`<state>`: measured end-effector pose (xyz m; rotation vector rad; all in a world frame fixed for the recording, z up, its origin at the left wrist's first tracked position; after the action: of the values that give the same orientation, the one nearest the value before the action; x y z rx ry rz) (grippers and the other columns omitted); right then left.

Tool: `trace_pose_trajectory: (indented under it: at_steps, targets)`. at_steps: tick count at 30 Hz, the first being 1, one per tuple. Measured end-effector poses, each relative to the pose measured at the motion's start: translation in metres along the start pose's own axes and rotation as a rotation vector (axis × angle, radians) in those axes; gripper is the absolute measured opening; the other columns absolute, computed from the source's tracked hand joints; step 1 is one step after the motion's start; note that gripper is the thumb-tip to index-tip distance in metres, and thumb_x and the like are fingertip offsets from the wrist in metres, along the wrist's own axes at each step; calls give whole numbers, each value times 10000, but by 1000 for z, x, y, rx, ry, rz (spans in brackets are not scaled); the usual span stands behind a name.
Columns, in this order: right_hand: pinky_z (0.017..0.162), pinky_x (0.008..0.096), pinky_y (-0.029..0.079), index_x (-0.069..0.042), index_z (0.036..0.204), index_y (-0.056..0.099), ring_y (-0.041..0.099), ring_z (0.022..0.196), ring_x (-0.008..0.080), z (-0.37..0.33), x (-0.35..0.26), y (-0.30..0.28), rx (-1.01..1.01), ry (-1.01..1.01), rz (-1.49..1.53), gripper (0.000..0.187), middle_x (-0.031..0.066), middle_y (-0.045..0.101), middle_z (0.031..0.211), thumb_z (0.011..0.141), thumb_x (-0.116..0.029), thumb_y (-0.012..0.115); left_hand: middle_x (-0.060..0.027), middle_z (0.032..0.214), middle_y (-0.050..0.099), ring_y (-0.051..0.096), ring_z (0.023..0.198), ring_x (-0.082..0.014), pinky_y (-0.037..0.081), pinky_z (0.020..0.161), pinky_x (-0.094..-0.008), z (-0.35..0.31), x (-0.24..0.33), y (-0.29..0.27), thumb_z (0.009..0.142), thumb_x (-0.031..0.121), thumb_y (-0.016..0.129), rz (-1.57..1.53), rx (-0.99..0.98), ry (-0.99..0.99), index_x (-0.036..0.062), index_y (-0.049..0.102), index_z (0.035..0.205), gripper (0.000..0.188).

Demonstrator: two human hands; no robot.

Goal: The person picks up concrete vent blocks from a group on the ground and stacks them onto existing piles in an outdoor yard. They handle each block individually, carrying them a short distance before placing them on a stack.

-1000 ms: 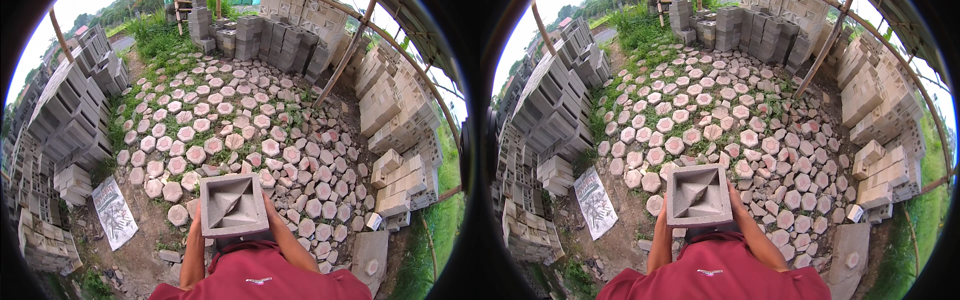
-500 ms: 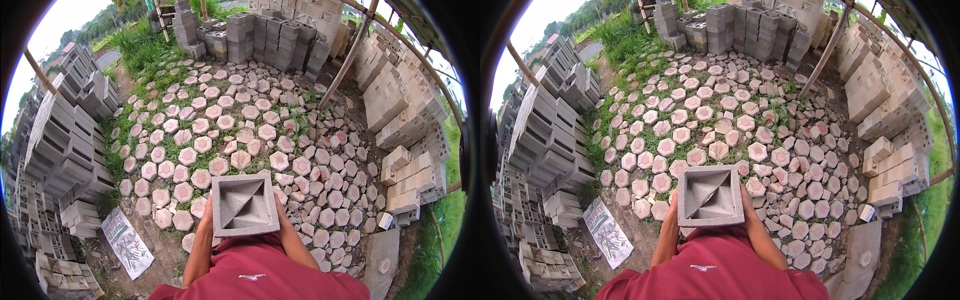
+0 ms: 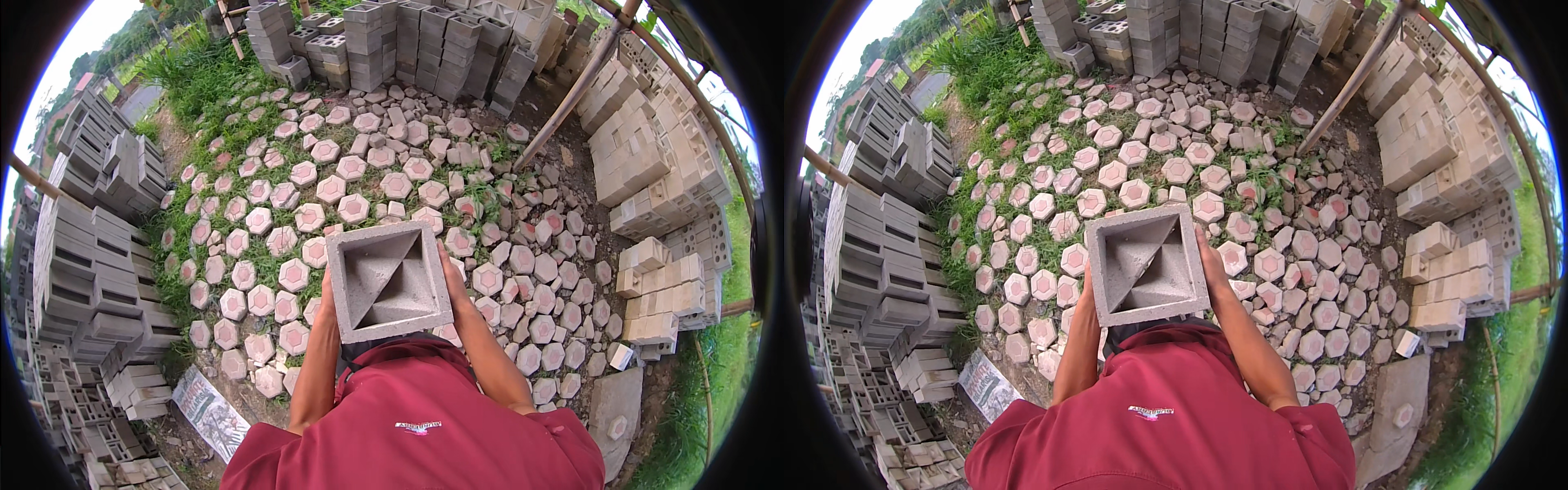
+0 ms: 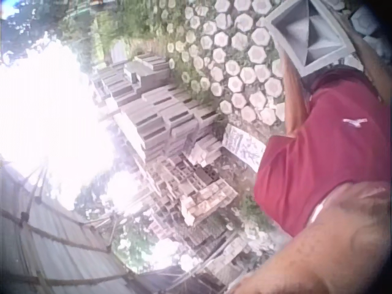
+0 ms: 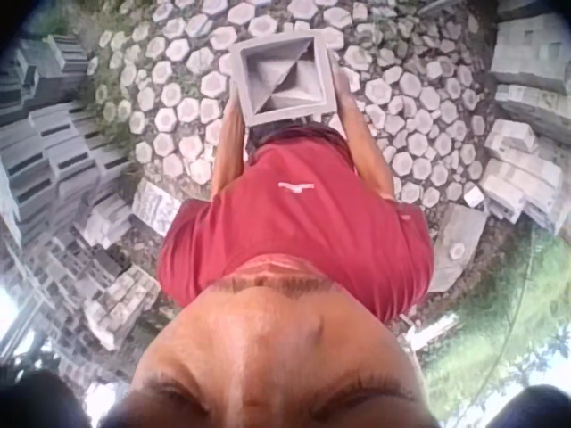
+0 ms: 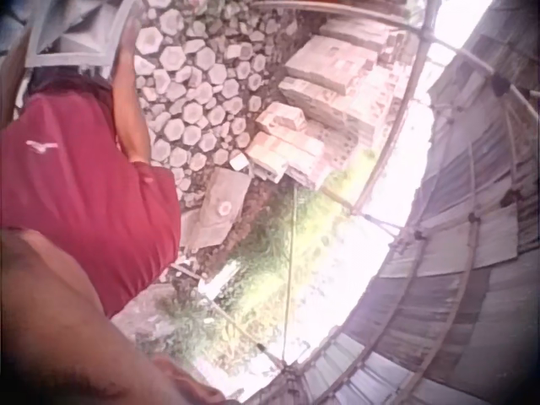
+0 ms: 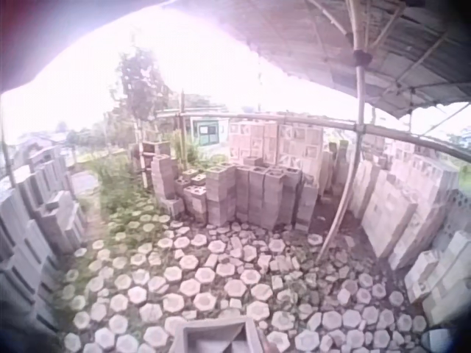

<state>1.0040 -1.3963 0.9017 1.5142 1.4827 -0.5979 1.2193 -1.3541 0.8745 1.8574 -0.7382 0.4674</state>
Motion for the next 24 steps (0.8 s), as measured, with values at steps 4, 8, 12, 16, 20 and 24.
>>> trace_pose_trajectory:
  at_steps: [4,8,12,16,20,24]
  targets:
    - [767,256,431,26,1107,614,550,862,117,42,-69,23,43,-46,-77,672,60,625,962,903,-595,459,-139,1198,559,594,1026,-268,509,881,-393,73,32,18,945,480,384,-12,-60,-63,36,450,1306,576]
    - [882,265,401,83,1219,512,530,978,139,118,-127,53,-84,-236,-237,720,102,575,1119,902,-564,493,-140,1198,560,597,1022,-269,515,875,-393,160,87,23,946,474,387,-16,-117,-85,36,451,1306,570]
    - [919,286,412,90,1284,437,536,1046,164,197,-160,66,-146,-189,-177,682,140,546,1193,875,-429,607,-141,1198,562,600,1019,-271,521,868,-394,246,146,29,947,469,390,2,-207,-149,36,452,1305,565]
    - [885,299,448,49,1269,452,552,1041,175,265,-175,91,-182,-3,63,586,124,567,1139,844,-294,663,-156,1191,567,614,996,-275,537,842,-406,315,196,35,941,442,432,-54,-194,-175,29,471,1287,540]
    - [893,311,450,38,1275,438,555,1021,179,326,-208,102,-152,-23,-56,575,122,568,1130,799,-193,662,-155,1220,555,606,1020,-283,531,852,-422,369,242,62,943,484,405,-41,-232,-195,33,455,1308,583]
    - [870,316,455,42,1262,442,557,983,175,372,-230,102,-161,58,-107,567,105,569,1098,756,-102,653,-153,1296,506,537,1149,-287,449,969,-445,435,260,60,938,585,319,59,-248,-213,68,402,1372,680]
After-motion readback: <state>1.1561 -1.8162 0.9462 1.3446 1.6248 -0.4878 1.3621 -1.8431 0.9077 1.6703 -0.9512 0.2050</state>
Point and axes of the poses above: each hand's wrist, its own z-axis towards the middle knuckle, its own y-axis out of the palm, x = y × z, the point moved 9 cm from there along z, towards the middle knuckle
